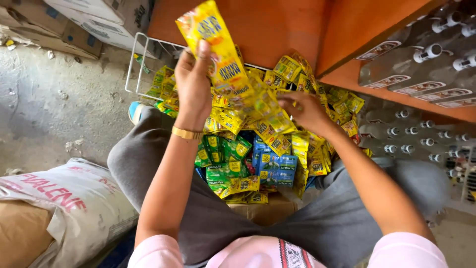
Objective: The person organizes and stocks condiment sachets onto a shelf in a grocery store.
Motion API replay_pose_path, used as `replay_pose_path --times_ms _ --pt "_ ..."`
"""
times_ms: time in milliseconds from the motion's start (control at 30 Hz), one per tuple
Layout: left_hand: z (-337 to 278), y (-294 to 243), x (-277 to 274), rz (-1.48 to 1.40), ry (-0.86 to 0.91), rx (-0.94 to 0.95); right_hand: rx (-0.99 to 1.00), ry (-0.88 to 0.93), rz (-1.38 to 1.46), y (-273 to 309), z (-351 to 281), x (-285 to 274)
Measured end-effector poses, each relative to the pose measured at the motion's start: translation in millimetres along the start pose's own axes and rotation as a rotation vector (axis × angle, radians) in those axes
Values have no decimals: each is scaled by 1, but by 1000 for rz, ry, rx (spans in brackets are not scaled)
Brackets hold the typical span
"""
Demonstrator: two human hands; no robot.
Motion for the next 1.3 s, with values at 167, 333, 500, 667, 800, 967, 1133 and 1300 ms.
replay_pose_path --times_ms 167,333,500,667,800,967,1133,1300 --pt "-28 50 28 62 67 -151 -144 -182 162 81 0 -21" --pt "-45 57 50 113 72 -279 -132 -296 258 70 1 -24" --pt "-41 68 46 279 154 -309 -245 -366 270 85 -6 -43" --pt "-41 39 71 307 348 -73 -228 -361 486 92 -7 -60" --pt "-57 -2 103 830 669 443 -219 -381 694 85 -3 -67" --pt "-55 38 83 373 509 -146 -281 -435 582 73 1 -66" --pt "-41 20 79 244 476 -24 -258 -313 517 87 10 -65" --pt "-26 -43 78 -90 396 -21 -224 -18 273 58 20 -28"
Point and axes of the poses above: each hand's wrist, its own z-axis towards the middle knuckle, its own x-axis out of the palm, y = z × x, the point moved 5 cm from there along z, towards the middle knuckle, and after that the axes turned 2 degrees about -z, right-handed, at the moved point
